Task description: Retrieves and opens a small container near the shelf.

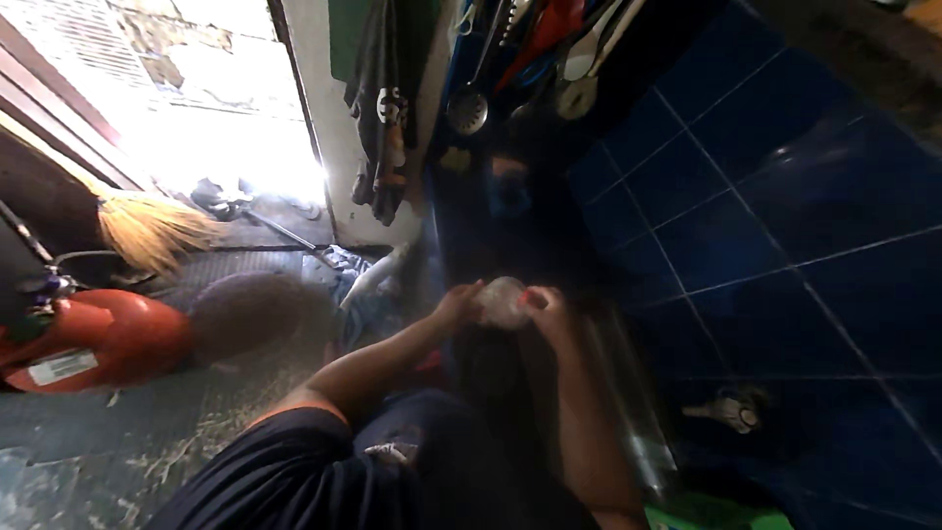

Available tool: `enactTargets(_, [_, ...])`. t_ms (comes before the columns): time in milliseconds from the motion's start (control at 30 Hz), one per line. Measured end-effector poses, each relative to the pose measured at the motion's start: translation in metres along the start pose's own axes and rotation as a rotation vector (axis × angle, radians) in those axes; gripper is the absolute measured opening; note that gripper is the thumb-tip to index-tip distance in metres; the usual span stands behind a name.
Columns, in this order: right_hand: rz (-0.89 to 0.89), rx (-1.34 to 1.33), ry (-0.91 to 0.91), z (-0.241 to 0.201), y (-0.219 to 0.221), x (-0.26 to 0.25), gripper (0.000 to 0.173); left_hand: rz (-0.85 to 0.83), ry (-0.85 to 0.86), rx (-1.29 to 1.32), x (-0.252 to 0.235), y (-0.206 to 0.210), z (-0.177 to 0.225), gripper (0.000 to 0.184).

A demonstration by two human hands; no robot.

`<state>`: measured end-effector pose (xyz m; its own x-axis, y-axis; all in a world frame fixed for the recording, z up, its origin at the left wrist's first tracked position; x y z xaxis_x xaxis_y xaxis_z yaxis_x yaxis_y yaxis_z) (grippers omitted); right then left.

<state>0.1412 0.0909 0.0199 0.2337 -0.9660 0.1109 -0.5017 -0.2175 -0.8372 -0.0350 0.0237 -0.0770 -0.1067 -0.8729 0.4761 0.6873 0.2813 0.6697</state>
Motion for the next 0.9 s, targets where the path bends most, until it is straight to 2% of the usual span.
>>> enactTargets(200, [-0.013,-0.018,0.024,-0.003,-0.003,-0.001,0.047,-0.002,-0.024,0.035,0.001,0.000,-0.004,0.045])
enactTargets(267, [-0.017,-0.005,-0.030,-0.006,-0.005,0.000,0.047,-0.015,-0.032,0.046,-0.001,0.000,-0.006,0.046])
enactTargets(400, [-0.027,0.099,-0.159,-0.015,0.004,0.003,0.036,-0.021,-0.035,0.060,0.002,0.000,-0.005,0.044])
enactTargets(567, [-0.123,0.274,-0.204,-0.030,0.012,0.008,0.046,-0.026,-0.026,0.039,0.004,-0.001,-0.004,0.044])
enactTargets(700, [-0.178,0.403,-0.177,-0.032,0.013,0.005,0.047,-0.040,-0.018,0.042,0.003,-0.003,-0.005,0.046])
enactTargets(900, [-0.194,0.234,-0.126,-0.021,0.029,-0.001,0.051,-0.016,-0.032,0.048,0.002,-0.006,-0.005,0.047])
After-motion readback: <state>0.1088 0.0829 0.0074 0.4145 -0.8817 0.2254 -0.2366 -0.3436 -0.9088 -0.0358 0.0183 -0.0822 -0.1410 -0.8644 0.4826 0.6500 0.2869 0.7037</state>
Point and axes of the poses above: each hand's wrist, its own x-axis away from the middle knuckle, its own y-axis out of the palm, z = x × y, the point moved 9 cm from there along -x, towards the middle knuckle, and after that the axes turned 6 degrees about x, right-handed, at the moved point
